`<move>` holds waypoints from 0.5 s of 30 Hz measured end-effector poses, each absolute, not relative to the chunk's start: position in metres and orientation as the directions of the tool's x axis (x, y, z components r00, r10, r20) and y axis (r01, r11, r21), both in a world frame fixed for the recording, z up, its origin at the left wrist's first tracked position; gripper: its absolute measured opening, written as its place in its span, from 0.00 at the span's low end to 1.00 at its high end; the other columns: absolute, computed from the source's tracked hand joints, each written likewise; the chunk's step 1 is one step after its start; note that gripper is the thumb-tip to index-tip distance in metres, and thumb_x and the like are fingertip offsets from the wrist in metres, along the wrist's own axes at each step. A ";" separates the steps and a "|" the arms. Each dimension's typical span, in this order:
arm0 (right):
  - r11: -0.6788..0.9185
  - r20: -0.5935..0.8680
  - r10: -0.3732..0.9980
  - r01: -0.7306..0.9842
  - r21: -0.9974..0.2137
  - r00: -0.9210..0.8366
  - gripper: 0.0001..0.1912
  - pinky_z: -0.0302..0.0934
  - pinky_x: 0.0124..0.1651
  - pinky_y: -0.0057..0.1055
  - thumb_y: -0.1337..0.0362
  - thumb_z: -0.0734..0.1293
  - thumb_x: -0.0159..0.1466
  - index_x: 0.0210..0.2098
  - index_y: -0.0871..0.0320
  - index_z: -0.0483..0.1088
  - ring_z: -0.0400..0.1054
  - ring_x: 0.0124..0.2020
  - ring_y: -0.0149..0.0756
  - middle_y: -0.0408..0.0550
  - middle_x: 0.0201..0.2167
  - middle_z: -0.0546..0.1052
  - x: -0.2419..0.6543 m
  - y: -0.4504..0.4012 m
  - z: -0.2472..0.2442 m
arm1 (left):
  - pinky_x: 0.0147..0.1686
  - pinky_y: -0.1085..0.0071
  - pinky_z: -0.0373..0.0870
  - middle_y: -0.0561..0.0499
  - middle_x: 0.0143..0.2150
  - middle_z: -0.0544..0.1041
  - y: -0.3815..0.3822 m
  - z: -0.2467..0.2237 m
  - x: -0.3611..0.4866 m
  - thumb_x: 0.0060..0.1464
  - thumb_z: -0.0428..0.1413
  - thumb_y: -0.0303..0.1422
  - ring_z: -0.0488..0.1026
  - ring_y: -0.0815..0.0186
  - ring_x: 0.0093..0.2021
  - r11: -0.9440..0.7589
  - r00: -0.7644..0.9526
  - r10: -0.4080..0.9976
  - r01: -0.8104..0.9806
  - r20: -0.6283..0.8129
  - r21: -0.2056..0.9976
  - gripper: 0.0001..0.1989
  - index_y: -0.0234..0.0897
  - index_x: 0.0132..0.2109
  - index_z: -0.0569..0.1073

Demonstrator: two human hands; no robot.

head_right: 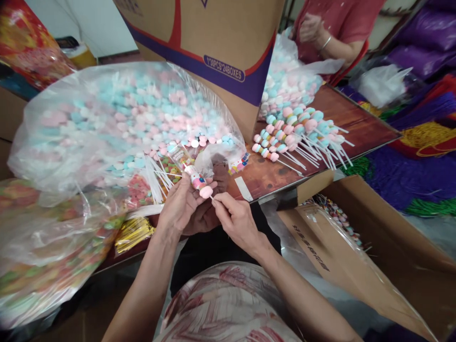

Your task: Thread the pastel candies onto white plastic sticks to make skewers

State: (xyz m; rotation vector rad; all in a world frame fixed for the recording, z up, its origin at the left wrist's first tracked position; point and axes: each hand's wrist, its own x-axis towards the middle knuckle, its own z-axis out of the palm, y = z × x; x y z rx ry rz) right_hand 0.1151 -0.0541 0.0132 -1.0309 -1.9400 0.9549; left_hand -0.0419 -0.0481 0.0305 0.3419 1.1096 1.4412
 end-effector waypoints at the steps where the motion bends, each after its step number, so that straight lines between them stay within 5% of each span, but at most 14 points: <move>1: 0.421 0.262 0.868 0.347 -0.838 -0.421 0.10 0.56 0.31 0.25 0.63 0.59 0.70 0.37 0.57 0.71 0.61 0.24 0.27 0.43 0.27 0.72 0.115 -0.054 0.012 | 0.44 0.63 0.77 0.41 0.37 0.82 -0.048 0.029 -0.041 0.60 0.56 0.44 0.81 0.59 0.41 0.180 -0.242 0.888 -0.603 -0.392 0.777 0.16 0.32 0.42 0.72; 7: 0.563 0.387 0.823 0.511 -0.650 -0.416 0.11 0.57 0.31 0.27 0.64 0.58 0.70 0.40 0.57 0.73 0.66 0.23 0.31 0.47 0.25 0.76 0.111 -0.051 0.001 | 0.45 0.65 0.77 0.44 0.34 0.82 -0.051 0.025 -0.027 0.56 0.59 0.47 0.81 0.59 0.42 0.156 -0.253 0.905 -0.549 -0.341 0.821 0.19 0.32 0.38 0.74; 11: 0.539 0.400 0.841 0.485 -0.689 -0.365 0.13 0.61 0.34 0.28 0.64 0.57 0.71 0.44 0.57 0.72 0.70 0.26 0.33 0.49 0.29 0.77 0.108 -0.049 -0.002 | 0.43 0.67 0.76 0.41 0.38 0.82 -0.055 0.025 -0.023 0.56 0.59 0.49 0.81 0.59 0.43 0.193 -0.199 0.908 -0.586 -0.370 0.787 0.21 0.33 0.41 0.75; 15: 0.511 0.401 0.857 0.433 -0.743 -0.323 0.12 0.64 0.38 0.28 0.64 0.58 0.71 0.45 0.56 0.72 0.73 0.31 0.34 0.51 0.35 0.79 0.108 -0.049 -0.001 | 0.31 0.77 0.73 0.45 0.40 0.82 -0.059 0.025 -0.028 0.53 0.61 0.48 0.81 0.64 0.36 0.192 -0.278 0.883 -0.524 -0.379 0.830 0.21 0.36 0.44 0.73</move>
